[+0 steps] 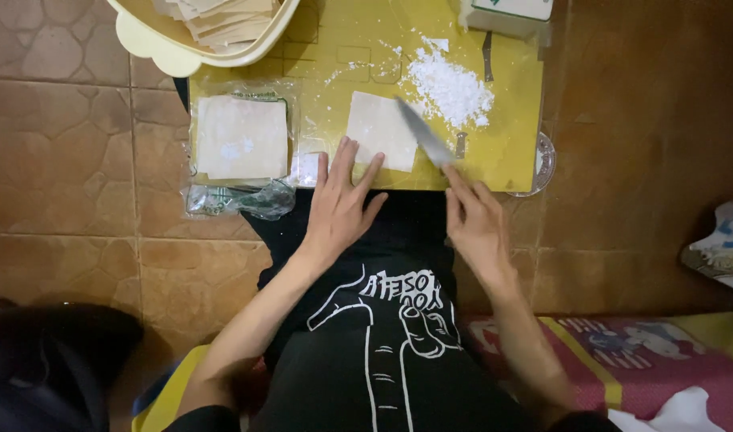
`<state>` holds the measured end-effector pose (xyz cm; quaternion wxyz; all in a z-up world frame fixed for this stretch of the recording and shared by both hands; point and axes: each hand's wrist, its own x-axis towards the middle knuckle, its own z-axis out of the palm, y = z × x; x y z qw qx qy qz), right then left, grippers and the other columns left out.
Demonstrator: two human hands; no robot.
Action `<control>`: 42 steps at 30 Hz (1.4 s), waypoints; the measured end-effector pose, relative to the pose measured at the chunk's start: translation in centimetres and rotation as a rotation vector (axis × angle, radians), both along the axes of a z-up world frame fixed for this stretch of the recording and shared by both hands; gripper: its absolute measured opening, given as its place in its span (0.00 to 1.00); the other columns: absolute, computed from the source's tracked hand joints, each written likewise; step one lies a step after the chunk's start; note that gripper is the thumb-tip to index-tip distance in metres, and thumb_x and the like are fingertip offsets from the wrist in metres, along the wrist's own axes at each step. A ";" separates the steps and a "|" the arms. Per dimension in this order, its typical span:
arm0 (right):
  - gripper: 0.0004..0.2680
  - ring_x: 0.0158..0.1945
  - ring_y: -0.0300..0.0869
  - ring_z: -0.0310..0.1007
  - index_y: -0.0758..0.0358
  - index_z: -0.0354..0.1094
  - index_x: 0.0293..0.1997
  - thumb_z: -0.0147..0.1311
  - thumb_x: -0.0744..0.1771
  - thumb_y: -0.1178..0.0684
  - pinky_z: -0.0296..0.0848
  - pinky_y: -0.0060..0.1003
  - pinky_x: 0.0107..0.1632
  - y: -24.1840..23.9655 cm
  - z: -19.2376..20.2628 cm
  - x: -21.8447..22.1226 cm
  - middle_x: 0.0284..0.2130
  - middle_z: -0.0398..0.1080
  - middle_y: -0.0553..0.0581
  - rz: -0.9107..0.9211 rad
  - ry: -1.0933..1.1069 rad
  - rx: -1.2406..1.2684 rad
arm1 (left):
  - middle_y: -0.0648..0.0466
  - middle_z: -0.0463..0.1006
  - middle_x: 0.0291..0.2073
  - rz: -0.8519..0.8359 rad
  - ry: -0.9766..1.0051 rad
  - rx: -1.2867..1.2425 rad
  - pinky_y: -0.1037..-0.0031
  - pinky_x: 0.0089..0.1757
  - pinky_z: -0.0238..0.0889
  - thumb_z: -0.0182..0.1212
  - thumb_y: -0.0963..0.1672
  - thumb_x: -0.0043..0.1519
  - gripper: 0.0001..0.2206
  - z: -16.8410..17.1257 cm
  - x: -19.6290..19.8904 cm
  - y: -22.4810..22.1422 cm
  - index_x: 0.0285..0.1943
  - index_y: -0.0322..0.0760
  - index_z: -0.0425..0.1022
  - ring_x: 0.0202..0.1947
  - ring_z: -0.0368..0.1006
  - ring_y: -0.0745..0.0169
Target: Cutting square dough wrappers into smaller pieces and dusting them with flour to prevent sticking.
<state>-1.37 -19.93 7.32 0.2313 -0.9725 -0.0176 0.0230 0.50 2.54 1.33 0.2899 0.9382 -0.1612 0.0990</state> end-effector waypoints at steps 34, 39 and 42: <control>0.16 0.36 0.60 0.71 0.52 0.67 0.70 0.50 0.71 0.55 0.72 0.51 0.36 -1.9 -3.0 2.6 0.35 0.66 0.63 0.096 -0.152 -0.113 | 0.43 0.59 0.73 -0.051 -0.055 0.219 0.39 0.69 0.36 0.68 0.51 0.61 0.24 -1.1 1.3 1.2 0.66 0.52 0.72 0.76 0.48 0.42; 0.17 0.42 0.58 0.70 0.50 0.69 0.68 0.53 0.70 0.57 0.73 0.49 0.40 -1.9 -2.2 3.1 0.40 0.62 0.58 0.108 -0.154 -0.098 | 0.43 0.67 0.66 -0.106 -0.099 0.200 0.37 0.67 0.39 0.69 0.49 0.61 0.21 -1.7 1.6 1.8 0.63 0.48 0.72 0.73 0.53 0.37; 0.17 0.45 0.58 0.68 0.50 0.69 0.68 0.55 0.69 0.57 0.72 0.49 0.44 -2.3 -2.9 3.1 0.40 0.61 0.57 0.110 -0.174 -0.093 | 0.44 0.71 0.60 -0.152 -0.117 0.181 0.37 0.66 0.45 0.70 0.48 0.61 0.19 -2.3 1.8 2.3 0.60 0.48 0.74 0.70 0.58 0.38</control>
